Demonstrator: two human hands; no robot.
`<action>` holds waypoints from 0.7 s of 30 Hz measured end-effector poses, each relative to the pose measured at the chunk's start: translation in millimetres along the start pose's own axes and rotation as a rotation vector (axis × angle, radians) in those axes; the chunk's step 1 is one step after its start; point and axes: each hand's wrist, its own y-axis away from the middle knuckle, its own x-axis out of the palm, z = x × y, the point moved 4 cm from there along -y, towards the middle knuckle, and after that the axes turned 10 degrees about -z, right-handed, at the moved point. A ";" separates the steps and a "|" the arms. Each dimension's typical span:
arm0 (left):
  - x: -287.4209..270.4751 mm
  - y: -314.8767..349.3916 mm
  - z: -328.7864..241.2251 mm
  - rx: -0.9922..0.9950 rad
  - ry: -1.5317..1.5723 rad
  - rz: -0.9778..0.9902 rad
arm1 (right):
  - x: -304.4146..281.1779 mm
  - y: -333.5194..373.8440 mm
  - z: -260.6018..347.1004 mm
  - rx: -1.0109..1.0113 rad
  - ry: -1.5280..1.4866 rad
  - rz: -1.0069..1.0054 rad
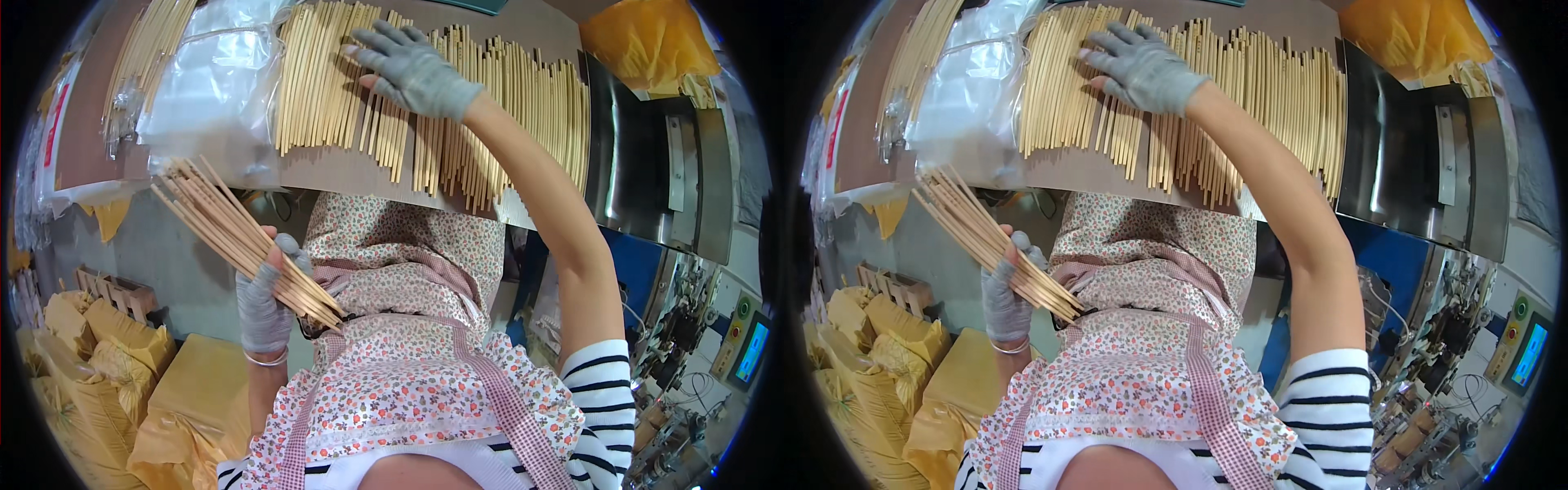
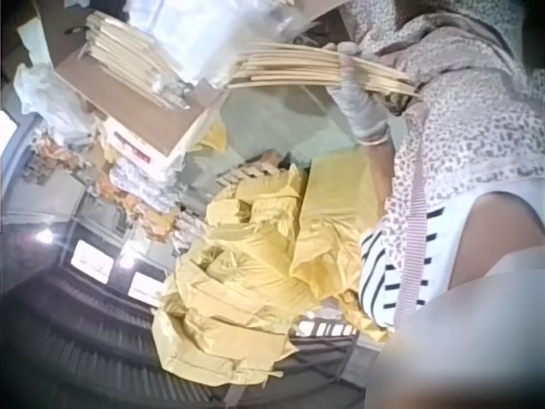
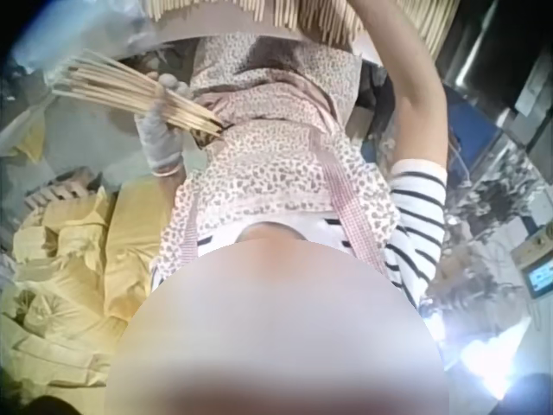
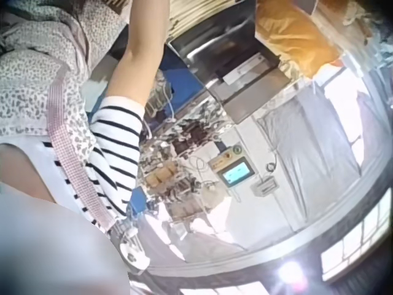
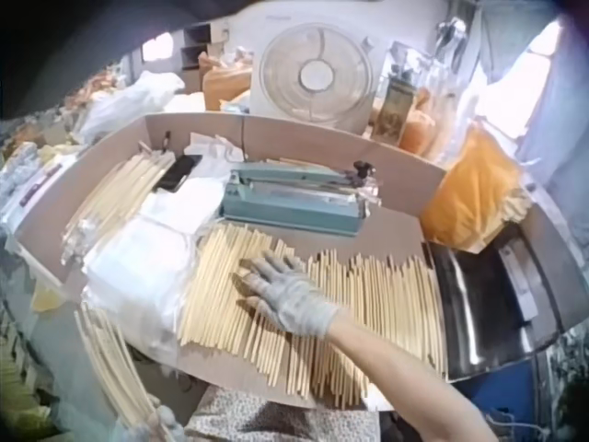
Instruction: Organizing and bundling wooden sticks on a production floor.
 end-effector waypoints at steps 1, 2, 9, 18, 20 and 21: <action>0.2 0.3 2.1 -0.012 0.016 -0.006 | 6.7 -5.0 3.1 -0.007 -0.008 0.083; 0.5 0.8 3.9 -0.024 0.002 -0.009 | 12.0 -7.5 5.8 0.016 0.023 0.163; -1.8 1.2 7.9 -0.030 -0.051 -0.050 | 12.8 17.5 12.5 0.021 0.055 0.306; -4.6 -1.5 9.6 -0.037 -0.062 -0.050 | -24.3 24.5 24.0 -0.009 -0.018 0.264; -4.4 -1.3 10.2 -0.036 -0.052 -0.049 | -34.2 17.1 29.3 -0.041 -0.084 0.176; -4.4 -1.5 10.9 -0.049 -0.054 -0.057 | -34.0 14.5 31.5 -0.052 -0.096 0.220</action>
